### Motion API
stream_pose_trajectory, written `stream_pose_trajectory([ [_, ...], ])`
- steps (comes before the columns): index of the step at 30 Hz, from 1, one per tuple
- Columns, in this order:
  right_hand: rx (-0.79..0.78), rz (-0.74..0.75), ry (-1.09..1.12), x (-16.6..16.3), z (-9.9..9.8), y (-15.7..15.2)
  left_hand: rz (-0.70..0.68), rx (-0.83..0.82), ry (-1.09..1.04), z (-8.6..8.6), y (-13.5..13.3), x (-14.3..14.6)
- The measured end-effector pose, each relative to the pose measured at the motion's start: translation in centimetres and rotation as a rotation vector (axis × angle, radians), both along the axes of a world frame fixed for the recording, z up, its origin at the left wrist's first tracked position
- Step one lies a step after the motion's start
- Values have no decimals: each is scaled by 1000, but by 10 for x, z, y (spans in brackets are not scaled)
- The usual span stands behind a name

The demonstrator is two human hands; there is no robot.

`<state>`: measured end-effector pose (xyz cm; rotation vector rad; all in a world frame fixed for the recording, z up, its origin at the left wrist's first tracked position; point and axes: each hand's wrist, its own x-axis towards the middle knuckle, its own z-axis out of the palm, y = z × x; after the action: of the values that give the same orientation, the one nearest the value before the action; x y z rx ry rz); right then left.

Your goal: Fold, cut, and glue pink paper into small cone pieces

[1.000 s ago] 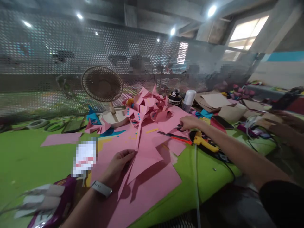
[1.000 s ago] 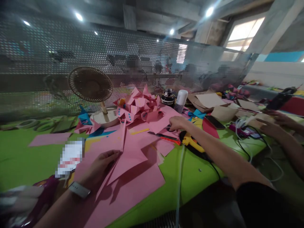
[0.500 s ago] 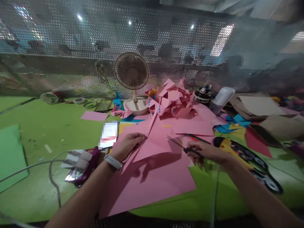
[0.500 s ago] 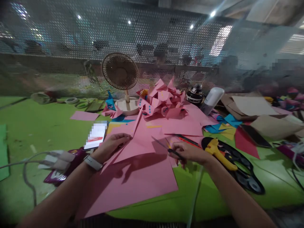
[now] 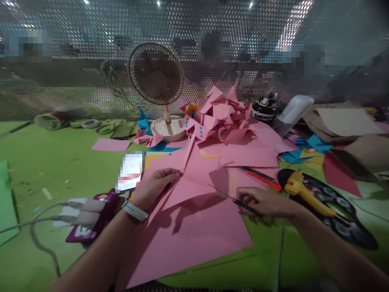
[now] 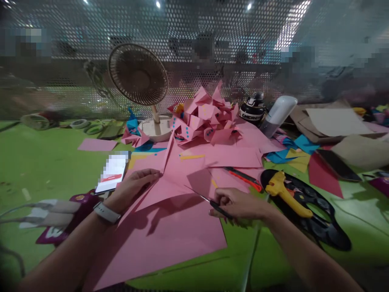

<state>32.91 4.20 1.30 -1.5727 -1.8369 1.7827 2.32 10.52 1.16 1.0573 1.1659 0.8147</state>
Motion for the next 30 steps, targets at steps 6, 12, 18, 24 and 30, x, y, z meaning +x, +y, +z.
stream_pose_trajectory([
  [6, -33, 1, 1, 1, -1, 0, 9, 39, -18, 0, -1, 1],
  [12, -26, 12, 15, 0, 1, 1, -11, 43, -69, -1, -2, 0],
  [18, -34, 26, 18, -2, 1, 1, -24, 42, -75, 0, -4, 2],
  [24, -44, 25, 0, -4, 5, 1, -46, 34, -70, 1, -7, 3],
  [30, -27, 24, -11, -5, 4, 0, -64, 35, -73, 1, -8, 3],
])
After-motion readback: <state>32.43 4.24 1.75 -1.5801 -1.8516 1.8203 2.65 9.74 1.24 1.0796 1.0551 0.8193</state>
